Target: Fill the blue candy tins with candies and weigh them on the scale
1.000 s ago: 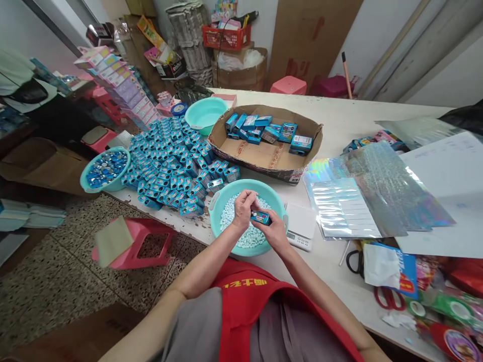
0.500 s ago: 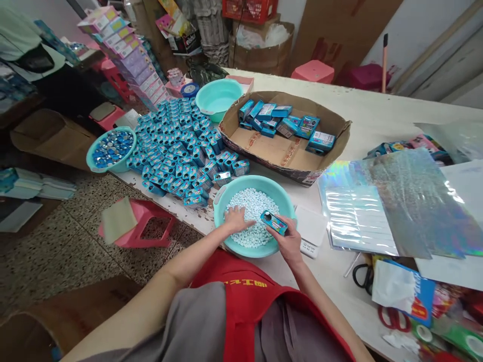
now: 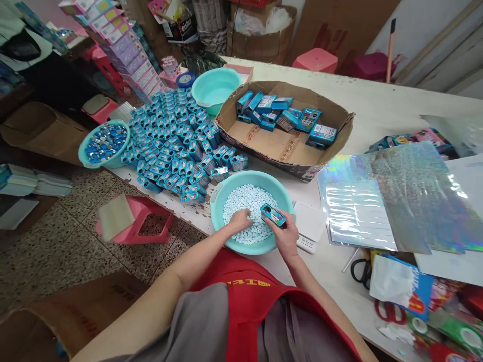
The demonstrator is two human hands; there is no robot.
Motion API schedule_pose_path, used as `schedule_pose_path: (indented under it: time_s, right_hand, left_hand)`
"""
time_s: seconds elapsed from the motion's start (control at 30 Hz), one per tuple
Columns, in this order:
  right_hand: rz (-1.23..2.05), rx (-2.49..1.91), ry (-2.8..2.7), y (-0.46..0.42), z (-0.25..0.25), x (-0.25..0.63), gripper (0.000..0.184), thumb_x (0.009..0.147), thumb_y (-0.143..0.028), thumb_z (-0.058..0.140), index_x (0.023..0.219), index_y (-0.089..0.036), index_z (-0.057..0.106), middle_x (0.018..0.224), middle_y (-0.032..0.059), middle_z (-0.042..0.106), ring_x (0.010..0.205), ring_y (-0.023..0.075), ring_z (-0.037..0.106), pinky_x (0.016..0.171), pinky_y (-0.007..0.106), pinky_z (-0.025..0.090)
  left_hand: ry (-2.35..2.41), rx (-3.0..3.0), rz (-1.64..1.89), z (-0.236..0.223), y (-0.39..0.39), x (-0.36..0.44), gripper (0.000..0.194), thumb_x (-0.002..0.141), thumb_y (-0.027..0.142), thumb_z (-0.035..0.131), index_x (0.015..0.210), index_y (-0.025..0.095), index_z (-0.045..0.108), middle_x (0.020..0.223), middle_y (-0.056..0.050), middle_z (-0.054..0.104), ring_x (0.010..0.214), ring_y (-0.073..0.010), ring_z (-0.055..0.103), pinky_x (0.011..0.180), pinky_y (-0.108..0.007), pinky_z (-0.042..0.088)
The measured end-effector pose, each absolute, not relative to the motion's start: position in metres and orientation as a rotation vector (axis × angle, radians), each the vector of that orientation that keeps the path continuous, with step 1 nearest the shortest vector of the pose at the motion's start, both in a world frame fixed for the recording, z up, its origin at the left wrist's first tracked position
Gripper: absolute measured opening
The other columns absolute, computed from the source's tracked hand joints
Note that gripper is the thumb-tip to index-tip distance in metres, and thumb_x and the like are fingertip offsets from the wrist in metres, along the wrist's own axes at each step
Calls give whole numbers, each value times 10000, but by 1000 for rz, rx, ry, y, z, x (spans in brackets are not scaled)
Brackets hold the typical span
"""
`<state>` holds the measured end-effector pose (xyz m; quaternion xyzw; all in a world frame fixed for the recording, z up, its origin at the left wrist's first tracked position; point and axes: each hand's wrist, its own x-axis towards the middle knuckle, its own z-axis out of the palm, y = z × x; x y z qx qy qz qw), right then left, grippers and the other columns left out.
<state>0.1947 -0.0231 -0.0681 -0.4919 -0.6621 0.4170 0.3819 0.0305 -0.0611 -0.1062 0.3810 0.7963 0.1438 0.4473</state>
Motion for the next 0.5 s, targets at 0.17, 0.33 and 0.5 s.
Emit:
schedule_pose_path:
  time_s: [0.17,0.33,0.5]
  right_hand:
    - [1096,-1254,-1820,-18,-76,187,385,712,-471,686,1000,-217,650,970,73,640,926,249,600,841,421,480]
    - [1179,-1205,-1899,-24,-76,175,323,722,-413,675,976,-215,649,928,72,644,907,254,605,831,428,480]
    - [1166,-1181,-1869,-23,-59,170,326,709,-372,694,988,-211,643,950,70,642,911,249,603,831,412,476]
  left_hand:
    - [1819,743,777,-78,-52,27,130,765,246,454,887,210,480,683,12,539,550,-124,552,440,-203,376]
    - [1375,327,1610,-52,-34,43,179,687,310,604,734,192,479,615,41,525,472,-91,507,459,-211,391]
    - [1332,282,1838,-36,-20,50,208,706,326,614,640,180,481,527,48,509,465,-88,516,523,-221,426]
